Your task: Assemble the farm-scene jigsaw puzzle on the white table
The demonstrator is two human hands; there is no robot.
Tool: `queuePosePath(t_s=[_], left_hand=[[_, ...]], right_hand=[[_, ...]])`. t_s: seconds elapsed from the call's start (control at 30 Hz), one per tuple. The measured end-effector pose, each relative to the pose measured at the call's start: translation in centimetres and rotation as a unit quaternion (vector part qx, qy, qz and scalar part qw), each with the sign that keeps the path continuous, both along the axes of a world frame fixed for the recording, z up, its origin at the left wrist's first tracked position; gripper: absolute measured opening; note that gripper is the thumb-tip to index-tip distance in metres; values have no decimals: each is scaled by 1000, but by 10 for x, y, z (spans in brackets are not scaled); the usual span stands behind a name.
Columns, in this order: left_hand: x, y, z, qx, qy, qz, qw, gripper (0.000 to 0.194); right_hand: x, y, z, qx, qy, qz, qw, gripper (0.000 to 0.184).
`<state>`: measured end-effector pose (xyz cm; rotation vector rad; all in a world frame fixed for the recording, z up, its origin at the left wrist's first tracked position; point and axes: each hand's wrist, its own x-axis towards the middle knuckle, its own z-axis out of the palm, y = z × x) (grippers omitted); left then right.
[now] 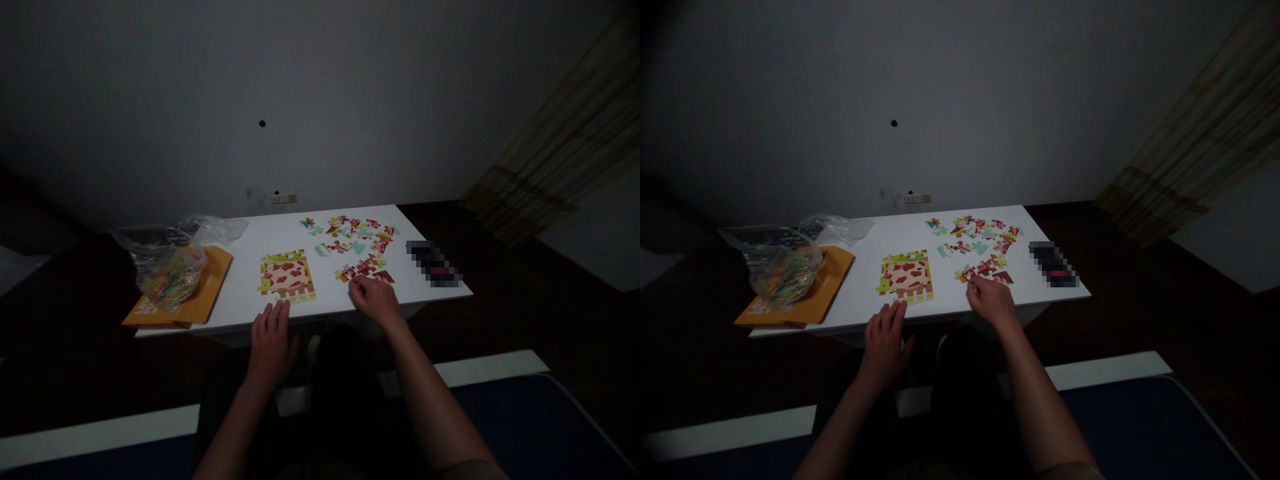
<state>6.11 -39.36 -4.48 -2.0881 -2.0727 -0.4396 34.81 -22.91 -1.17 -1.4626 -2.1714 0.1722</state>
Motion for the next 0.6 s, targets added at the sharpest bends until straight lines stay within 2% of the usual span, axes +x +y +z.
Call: queuePosePath(t_s=[0.43, 0.6], left_hand=[[0, 0, 0, 10, -5, -3, 1000, 83], [1, 0, 0, 7, -3, 3, 1000, 79]], right_hand=[[-1, -1, 2, -1, -10, -3, 1000, 30], [-1, -1, 2, 5, -11, -3, 1000, 32]])
